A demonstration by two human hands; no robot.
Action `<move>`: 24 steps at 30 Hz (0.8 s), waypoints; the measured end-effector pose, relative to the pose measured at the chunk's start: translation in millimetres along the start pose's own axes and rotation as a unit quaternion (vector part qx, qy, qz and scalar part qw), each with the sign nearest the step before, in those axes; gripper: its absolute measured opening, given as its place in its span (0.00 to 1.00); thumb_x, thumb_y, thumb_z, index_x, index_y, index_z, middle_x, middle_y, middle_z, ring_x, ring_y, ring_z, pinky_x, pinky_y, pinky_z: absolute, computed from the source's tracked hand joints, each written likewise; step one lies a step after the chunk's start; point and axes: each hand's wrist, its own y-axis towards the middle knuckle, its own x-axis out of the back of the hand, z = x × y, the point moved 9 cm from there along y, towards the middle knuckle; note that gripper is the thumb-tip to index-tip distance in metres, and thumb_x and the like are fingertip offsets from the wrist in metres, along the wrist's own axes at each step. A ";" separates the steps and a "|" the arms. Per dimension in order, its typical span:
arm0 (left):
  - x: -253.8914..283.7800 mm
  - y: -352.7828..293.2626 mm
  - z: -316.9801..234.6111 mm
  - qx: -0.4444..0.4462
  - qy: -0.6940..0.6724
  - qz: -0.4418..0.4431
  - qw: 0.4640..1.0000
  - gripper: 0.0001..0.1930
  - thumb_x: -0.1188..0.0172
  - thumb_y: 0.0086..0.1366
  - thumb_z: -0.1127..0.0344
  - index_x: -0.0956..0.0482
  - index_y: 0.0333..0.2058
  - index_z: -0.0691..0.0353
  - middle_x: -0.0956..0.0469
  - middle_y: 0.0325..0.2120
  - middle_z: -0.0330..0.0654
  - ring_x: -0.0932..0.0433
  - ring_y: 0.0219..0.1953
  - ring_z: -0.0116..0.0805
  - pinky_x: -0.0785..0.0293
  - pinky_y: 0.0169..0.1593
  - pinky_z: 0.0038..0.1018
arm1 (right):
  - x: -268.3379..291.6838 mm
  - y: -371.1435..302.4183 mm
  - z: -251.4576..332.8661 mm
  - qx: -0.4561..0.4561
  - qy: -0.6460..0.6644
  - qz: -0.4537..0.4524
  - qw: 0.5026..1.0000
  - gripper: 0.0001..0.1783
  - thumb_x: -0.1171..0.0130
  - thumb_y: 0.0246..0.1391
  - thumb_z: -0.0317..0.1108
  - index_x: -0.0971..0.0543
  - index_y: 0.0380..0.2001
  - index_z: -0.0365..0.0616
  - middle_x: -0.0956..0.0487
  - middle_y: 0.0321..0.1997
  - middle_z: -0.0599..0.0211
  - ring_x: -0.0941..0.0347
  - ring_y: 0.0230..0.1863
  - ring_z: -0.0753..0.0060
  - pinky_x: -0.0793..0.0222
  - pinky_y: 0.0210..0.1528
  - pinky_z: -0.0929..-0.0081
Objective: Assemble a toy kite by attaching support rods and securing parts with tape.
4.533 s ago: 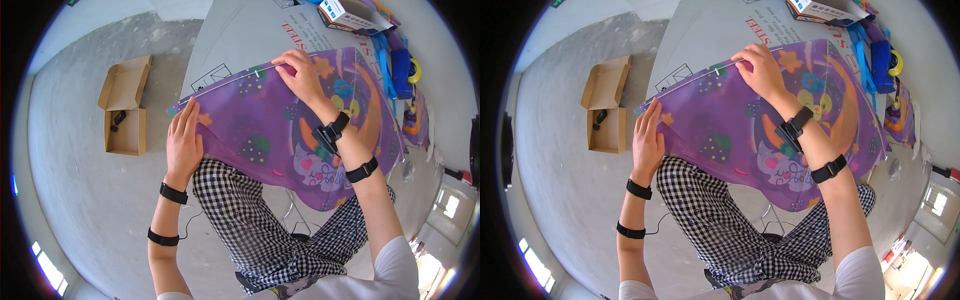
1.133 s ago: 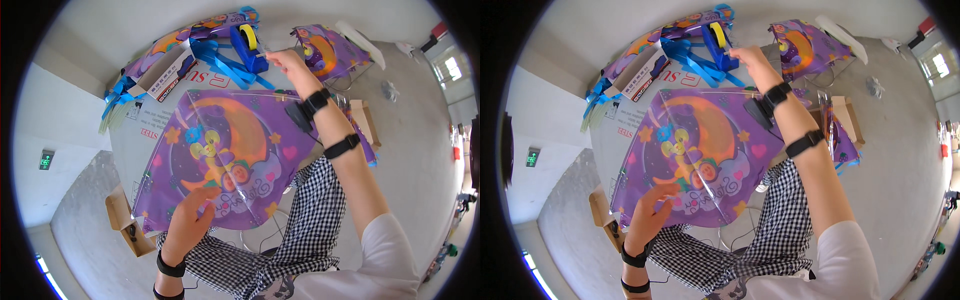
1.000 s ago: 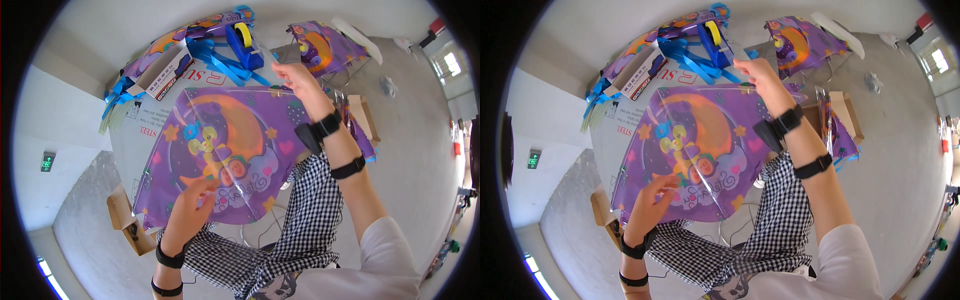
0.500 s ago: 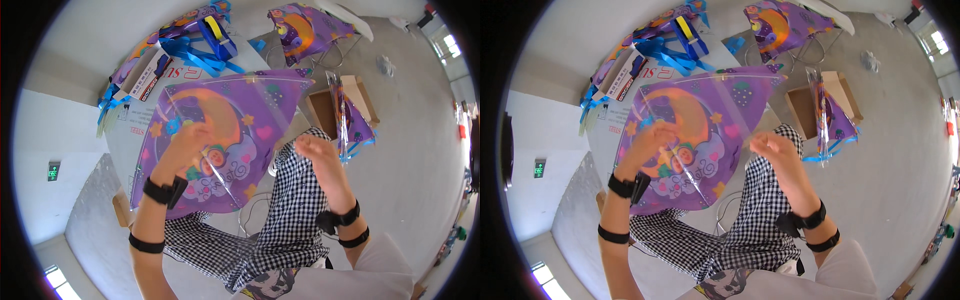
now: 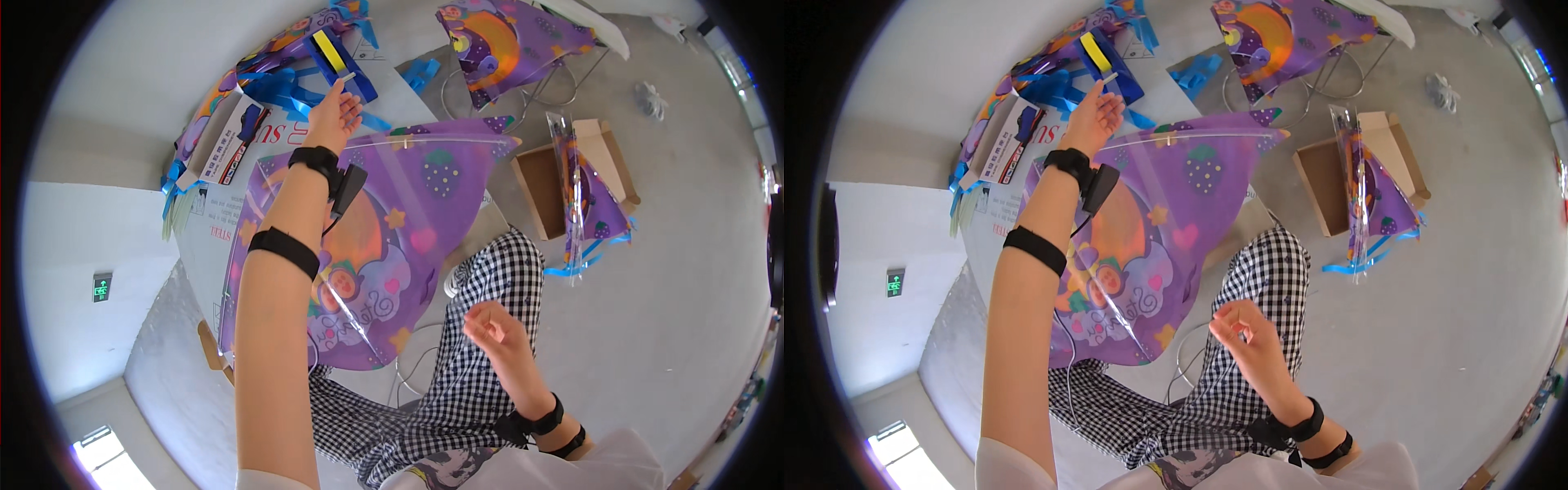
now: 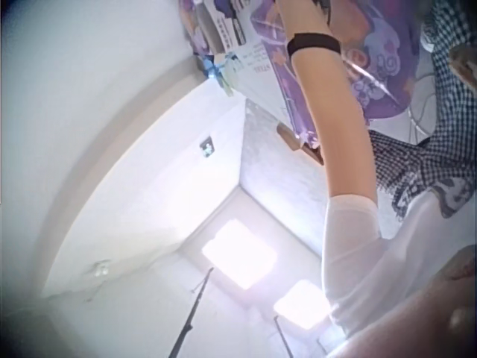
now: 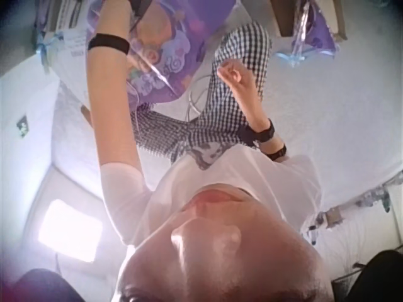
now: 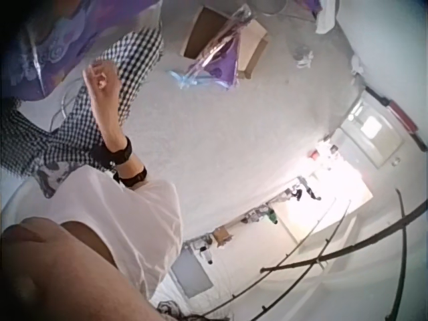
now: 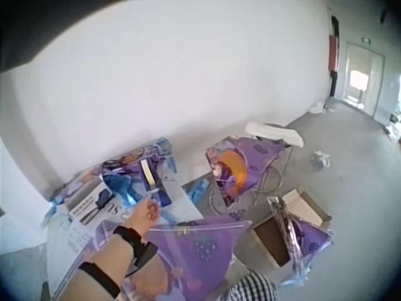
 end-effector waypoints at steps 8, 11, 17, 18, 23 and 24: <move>-9.4 24.9 -13.5 -0.092 0.111 -0.071 0.987 0.11 0.31 0.56 0.61 0.20 0.36 0.56 0.18 0.33 0.35 0.21 0.36 0.27 0.34 0.36 0.25 | 3.8 5.9 -7.3 -0.008 -0.025 -0.002 1.000 0.10 0.38 0.57 0.36 0.25 0.28 0.42 0.28 0.43 0.65 0.35 0.40 0.78 0.40 0.46 0.77; -7.3 22.2 -16.7 -0.115 0.151 -0.095 0.977 0.10 0.30 0.56 0.62 0.20 0.34 0.55 0.17 0.32 0.35 0.20 0.34 0.26 0.34 0.36 0.25 | 4.2 6.5 -9.9 -0.018 -0.009 -0.007 1.000 0.10 0.38 0.57 0.35 0.25 0.28 0.42 0.27 0.43 0.66 0.35 0.39 0.78 0.40 0.47 0.77; -10.7 21.6 -7.0 -0.082 0.060 -0.069 0.992 0.09 0.31 0.56 0.62 0.19 0.34 0.56 0.17 0.32 0.35 0.20 0.35 0.27 0.34 0.36 0.25 | 2.3 2.5 -8.8 -0.029 0.012 -0.001 1.000 0.08 0.39 0.57 0.33 0.25 0.27 0.43 0.29 0.44 0.67 0.35 0.40 0.79 0.40 0.47 0.76; -11.2 22.3 -6.0 -0.077 0.036 -0.059 0.995 0.10 0.31 0.56 0.62 0.19 0.34 0.56 0.18 0.32 0.34 0.21 0.35 0.27 0.34 0.36 0.24 | 1.3 1.3 -6.2 -0.031 0.020 0.001 0.999 0.08 0.39 0.57 0.32 0.26 0.27 0.43 0.29 0.45 0.67 0.35 0.40 0.79 0.40 0.48 0.76; -7.8 27.2 -11.1 -0.090 0.019 -0.070 0.993 0.10 0.32 0.56 0.61 0.19 0.34 0.57 0.18 0.33 0.35 0.22 0.37 0.28 0.34 0.40 0.26 | -0.2 -3.1 8.7 -0.042 0.033 -0.004 0.999 0.08 0.40 0.56 0.31 0.26 0.26 0.42 0.30 0.45 0.66 0.34 0.46 0.75 0.41 0.52 0.73; -6.4 28.1 -11.7 -0.096 0.001 -0.073 0.993 0.10 0.33 0.56 0.61 0.19 0.34 0.57 0.18 0.34 0.35 0.23 0.38 0.28 0.35 0.42 0.26 | -0.1 -3.4 11.6 -0.038 0.038 -0.007 0.999 0.08 0.40 0.56 0.30 0.26 0.26 0.41 0.30 0.45 0.66 0.34 0.48 0.74 0.42 0.54 0.72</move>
